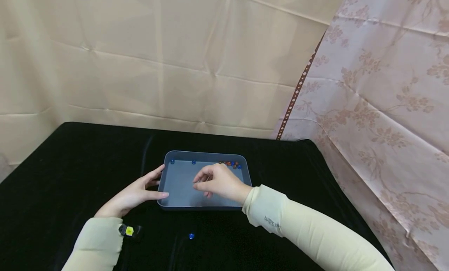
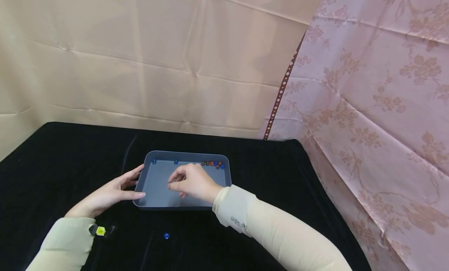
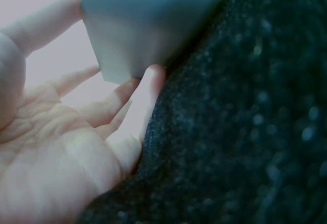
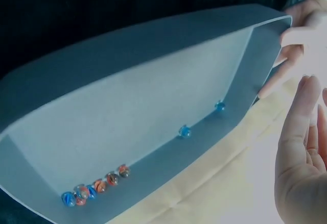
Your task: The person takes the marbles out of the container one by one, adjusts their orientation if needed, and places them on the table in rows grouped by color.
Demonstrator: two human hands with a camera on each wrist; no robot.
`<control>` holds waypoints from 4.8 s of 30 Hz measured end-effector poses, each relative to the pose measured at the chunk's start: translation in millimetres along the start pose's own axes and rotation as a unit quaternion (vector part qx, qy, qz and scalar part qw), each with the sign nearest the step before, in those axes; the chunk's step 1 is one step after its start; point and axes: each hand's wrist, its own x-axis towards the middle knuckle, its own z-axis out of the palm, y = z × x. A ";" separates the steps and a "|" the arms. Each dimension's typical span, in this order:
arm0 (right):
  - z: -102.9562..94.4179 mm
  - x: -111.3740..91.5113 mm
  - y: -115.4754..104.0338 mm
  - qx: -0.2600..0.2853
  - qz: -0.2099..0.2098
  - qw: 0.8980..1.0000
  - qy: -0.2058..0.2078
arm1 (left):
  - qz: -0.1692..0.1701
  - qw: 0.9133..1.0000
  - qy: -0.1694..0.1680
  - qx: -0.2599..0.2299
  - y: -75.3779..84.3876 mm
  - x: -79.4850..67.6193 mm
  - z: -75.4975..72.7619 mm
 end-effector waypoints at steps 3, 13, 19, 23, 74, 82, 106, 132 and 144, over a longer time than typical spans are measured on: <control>-3.0 3.4 -2.3 -0.001 0.007 1.000 0.008 | 0.003 1.000 -0.003 0.000 -0.4 -0.2 -0.3; -11.4 15.8 -5.7 -0.003 0.003 1.000 0.023 | -0.003 1.000 0.001 0.002 0.0 0.2 -0.4; -16.5 23.0 -5.3 -0.007 0.011 0.999 0.039 | -0.012 1.000 0.005 0.003 0.6 1.0 -0.6; -19.3 27.0 -2.5 -0.004 0.015 0.998 0.053 | -0.010 1.000 0.002 0.001 0.4 1.4 -0.1; -31.2 82.6 45.4 0.072 0.052 0.982 0.168 | -0.012 1.000 0.005 0.008 2.8 1.0 0.6; -22.3 96.2 48.4 0.085 0.047 0.982 0.160 | -0.007 1.000 0.007 0.011 2.6 0.5 -0.4; -6.7 112.2 55.6 0.046 0.085 0.984 0.147 | -0.015 1.000 0.009 0.014 2.6 0.1 0.0; 8.2 119.6 68.0 0.027 0.098 0.982 0.157 | -0.012 1.000 0.002 0.007 3.9 -2.4 0.5; 8.5 123.1 70.4 0.016 0.113 0.981 0.157 | -0.019 1.000 0.010 0.011 4.6 -1.2 0.3</control>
